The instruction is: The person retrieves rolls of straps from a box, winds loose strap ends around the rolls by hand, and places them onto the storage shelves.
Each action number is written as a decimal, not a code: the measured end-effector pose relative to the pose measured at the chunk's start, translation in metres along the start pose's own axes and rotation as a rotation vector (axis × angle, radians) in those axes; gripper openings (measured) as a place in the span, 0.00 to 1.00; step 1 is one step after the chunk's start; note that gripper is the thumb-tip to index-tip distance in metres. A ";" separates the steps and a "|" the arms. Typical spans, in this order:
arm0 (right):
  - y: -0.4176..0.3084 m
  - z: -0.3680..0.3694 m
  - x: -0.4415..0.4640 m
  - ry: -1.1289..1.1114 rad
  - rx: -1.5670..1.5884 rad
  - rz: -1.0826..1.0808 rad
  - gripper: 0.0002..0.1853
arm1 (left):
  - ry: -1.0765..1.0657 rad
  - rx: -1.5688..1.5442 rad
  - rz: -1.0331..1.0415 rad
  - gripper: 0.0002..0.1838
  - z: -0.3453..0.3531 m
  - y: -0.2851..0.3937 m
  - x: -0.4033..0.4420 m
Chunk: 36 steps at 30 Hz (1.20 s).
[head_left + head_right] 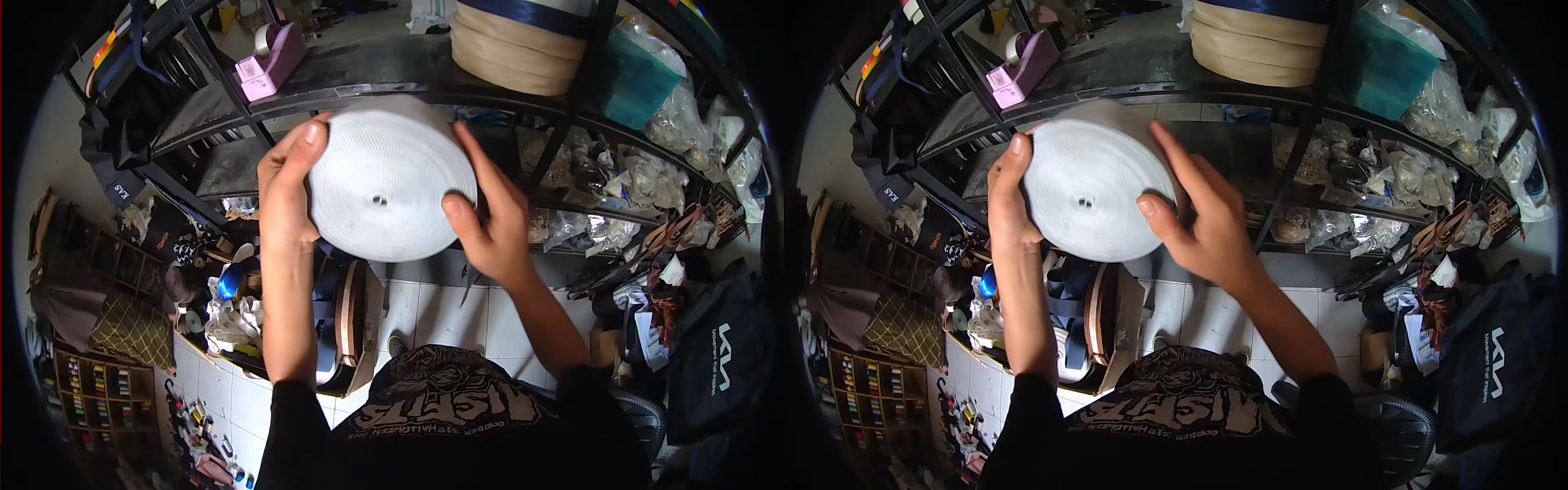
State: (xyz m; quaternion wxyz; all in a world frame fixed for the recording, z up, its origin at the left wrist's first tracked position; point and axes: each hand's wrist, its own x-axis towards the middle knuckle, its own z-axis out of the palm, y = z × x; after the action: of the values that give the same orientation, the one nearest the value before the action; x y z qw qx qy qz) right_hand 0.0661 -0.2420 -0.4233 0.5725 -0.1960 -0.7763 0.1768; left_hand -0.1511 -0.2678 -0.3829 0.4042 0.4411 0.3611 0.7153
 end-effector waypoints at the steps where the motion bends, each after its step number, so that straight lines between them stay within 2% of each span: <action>1: -0.002 0.011 -0.004 0.078 0.038 0.019 0.32 | 0.033 -0.056 -0.004 0.24 0.003 -0.001 0.000; 5: -0.006 0.032 -0.003 0.358 0.313 0.153 0.28 | 0.076 -0.181 -0.060 0.29 0.019 -0.026 -0.005; 6: -0.002 0.027 -0.003 0.353 0.323 0.219 0.28 | 0.101 -0.218 -0.080 0.28 0.023 -0.038 -0.009; 9: 0.005 0.008 -0.001 0.274 0.291 0.301 0.27 | 0.089 -0.182 -0.092 0.26 0.024 -0.048 -0.014; 12: 0.011 -0.013 -0.001 0.139 0.321 0.380 0.25 | -0.202 0.116 -0.096 0.26 0.015 -0.033 -0.011; 15: 0.014 -0.019 -0.004 0.017 0.297 0.391 0.23 | -0.333 0.378 -0.120 0.28 0.021 -0.026 -0.010; 19: 0.020 -0.024 -0.007 -0.016 0.339 0.460 0.24 | -0.279 0.318 -0.248 0.23 0.026 -0.037 -0.010; 22: 0.024 -0.022 -0.010 0.006 0.337 0.501 0.24 | -0.234 0.269 -0.121 0.23 0.028 -0.056 -0.010; 25: 0.026 -0.022 -0.011 0.015 0.317 0.516 0.23 | -0.227 0.378 -0.068 0.24 0.029 -0.062 -0.009; 28: 0.029 -0.023 -0.009 -0.024 0.305 0.467 0.23 | -0.341 0.230 -0.199 0.25 0.025 -0.059 -0.004; 31: 0.030 -0.023 -0.011 -0.064 0.300 0.451 0.23 | -0.393 0.272 -0.319 0.26 0.030 -0.055 -0.001; 36: 0.034 -0.028 -0.007 -0.118 0.293 0.462 0.23 | -0.356 0.290 -0.300 0.26 0.031 -0.062 -0.002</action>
State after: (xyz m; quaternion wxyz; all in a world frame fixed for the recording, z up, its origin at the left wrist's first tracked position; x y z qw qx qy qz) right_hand 0.0979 -0.2150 -0.4380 0.4929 -0.2724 -0.7093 0.4240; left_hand -0.1057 -0.2395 -0.4269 0.4954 0.5547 0.4443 0.4994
